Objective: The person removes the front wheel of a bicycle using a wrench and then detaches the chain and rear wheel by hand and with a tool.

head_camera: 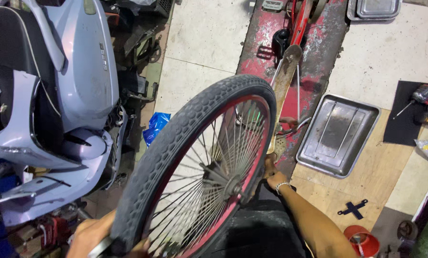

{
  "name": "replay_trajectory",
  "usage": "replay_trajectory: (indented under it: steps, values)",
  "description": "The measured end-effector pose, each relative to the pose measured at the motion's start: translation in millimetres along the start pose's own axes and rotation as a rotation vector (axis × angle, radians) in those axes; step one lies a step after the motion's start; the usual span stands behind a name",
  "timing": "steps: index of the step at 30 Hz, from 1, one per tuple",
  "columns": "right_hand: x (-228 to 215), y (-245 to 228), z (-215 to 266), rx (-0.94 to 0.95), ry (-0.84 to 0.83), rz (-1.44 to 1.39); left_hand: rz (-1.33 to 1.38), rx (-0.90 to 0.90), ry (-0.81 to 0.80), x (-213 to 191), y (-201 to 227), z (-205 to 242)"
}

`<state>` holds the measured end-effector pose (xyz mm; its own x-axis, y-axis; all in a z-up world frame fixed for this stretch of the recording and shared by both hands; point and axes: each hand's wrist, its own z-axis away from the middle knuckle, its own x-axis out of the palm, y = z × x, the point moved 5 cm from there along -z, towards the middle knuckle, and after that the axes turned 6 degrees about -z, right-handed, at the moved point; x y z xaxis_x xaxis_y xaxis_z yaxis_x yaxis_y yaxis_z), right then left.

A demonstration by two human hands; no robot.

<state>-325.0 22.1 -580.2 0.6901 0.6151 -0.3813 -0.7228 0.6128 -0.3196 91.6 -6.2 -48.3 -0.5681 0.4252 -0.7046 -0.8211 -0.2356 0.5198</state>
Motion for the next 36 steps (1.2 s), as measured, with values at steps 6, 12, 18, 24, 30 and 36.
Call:
replay_trajectory:
  steps: [6, 12, 18, 24, 30, 36]
  values:
    - [50, -36, 8, 0.003, 0.099, -0.131, -0.111, 0.11, -0.106, -94, -96, -16]
    - [121, -102, 20, -0.072, 0.191, -0.14, -0.25, -0.063, -0.093, -25, -127, -149]
    - [185, -139, 34, -0.053, 0.154, -0.36, -0.508, 0.042, -0.155, 79, -210, -323]
    - [195, -143, 48, -0.137, 0.355, -0.061, -0.681, 0.147, -0.074, 164, -352, -497]
    - [248, -112, 19, 0.058, 0.06, -0.431, -0.844, 0.207, 0.202, 323, -436, -541]
    - [325, -94, -55, 0.146, -0.145, -0.904, -0.827, 0.291, -0.026, 442, -522, -563]
